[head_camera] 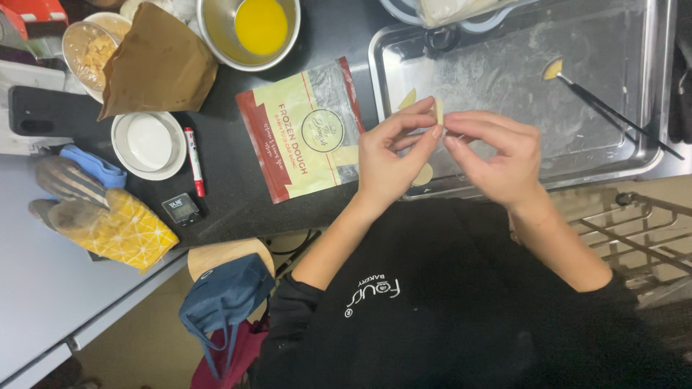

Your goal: The person places two red flower-shaped dough pieces into an oven, then returns to the counter to open a bag of frozen dough. They take out several round dough pieces and fold each one in half by hand, placing the folded pieces onto a metal tray.

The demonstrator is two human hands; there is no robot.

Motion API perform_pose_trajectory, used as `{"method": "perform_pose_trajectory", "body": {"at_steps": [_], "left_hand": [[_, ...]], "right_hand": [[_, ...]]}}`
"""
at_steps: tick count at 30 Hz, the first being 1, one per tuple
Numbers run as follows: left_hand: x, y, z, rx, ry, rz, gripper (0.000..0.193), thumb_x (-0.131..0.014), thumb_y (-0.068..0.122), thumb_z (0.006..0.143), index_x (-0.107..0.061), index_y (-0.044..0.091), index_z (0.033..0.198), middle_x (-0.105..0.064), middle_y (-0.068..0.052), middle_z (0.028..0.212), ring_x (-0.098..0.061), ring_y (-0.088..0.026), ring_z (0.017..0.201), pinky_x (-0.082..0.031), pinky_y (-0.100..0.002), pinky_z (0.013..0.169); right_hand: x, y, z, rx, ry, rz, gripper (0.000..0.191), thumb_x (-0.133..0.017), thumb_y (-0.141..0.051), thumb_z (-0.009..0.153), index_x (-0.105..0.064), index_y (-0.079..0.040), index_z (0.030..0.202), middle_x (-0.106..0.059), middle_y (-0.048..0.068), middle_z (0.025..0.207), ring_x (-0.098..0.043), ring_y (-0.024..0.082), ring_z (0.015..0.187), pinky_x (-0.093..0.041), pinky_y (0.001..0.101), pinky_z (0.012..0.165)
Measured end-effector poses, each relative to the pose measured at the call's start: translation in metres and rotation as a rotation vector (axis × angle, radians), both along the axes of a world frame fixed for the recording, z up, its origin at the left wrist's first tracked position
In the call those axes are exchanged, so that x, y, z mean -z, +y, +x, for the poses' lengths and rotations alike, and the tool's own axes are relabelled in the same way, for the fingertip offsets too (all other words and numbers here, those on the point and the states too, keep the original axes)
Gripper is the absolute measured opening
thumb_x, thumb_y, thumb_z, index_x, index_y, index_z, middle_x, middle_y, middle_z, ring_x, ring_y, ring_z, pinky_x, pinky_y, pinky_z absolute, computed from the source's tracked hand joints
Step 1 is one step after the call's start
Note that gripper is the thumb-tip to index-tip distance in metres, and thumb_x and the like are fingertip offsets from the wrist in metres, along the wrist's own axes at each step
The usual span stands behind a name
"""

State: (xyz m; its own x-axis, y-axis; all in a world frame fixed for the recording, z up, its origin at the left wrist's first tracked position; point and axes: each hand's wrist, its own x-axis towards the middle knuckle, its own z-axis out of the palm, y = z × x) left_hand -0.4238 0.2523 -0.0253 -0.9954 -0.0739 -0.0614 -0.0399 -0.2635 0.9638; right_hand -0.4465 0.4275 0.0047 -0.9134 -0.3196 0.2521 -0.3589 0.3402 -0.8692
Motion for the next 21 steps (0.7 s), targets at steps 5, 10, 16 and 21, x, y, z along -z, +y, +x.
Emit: {"method": "perform_pose_trajectory", "body": {"at_steps": [5,10,16,21], "left_hand": [[-0.038,-0.006,-0.001,0.040,0.111,-0.148,0.018,-0.074,0.004,0.095,-0.074,-0.001,0.112,-0.069,-0.018,0.133,-0.073,-0.021,0.113,-0.066,-0.032,0.095],[-0.058,-0.009,-0.002,0.010,0.279,-0.276,0.018,-0.075,0.004,0.097,-0.073,0.000,0.115,-0.069,-0.016,0.129,-0.075,-0.018,0.108,-0.065,-0.028,0.093],[-0.069,-0.011,-0.003,-0.009,0.375,-0.458,0.019,-0.077,0.005,0.096,-0.072,0.001,0.114,-0.071,-0.015,0.128,-0.077,-0.018,0.104,-0.064,-0.025,0.089],[-0.075,-0.013,-0.005,-0.032,0.419,-0.544,0.019,-0.078,0.006,0.093,-0.072,0.002,0.111,-0.072,-0.015,0.125,-0.077,-0.020,0.104,-0.064,-0.026,0.087]], "right_hand": [[-0.045,0.006,-0.008,-0.049,0.091,0.067,0.011,-0.078,0.004,0.097,-0.075,0.002,0.108,-0.075,0.015,0.107,-0.075,0.020,0.098,-0.059,0.0266,0.087],[-0.066,-0.002,-0.009,-0.023,0.136,0.073,0.010,-0.076,0.004,0.097,-0.074,0.003,0.107,-0.074,0.017,0.109,-0.075,0.022,0.099,-0.058,0.0270,0.088],[-0.085,-0.010,-0.013,-0.031,0.184,0.079,0.014,-0.074,0.006,0.092,-0.073,0.004,0.106,-0.073,0.018,0.109,-0.074,0.025,0.100,-0.058,0.0300,0.088],[-0.095,-0.014,-0.014,-0.029,0.270,0.161,0.013,-0.074,0.007,0.089,-0.073,0.006,0.101,-0.073,0.018,0.104,-0.074,0.027,0.094,-0.057,0.0314,0.082]]}}
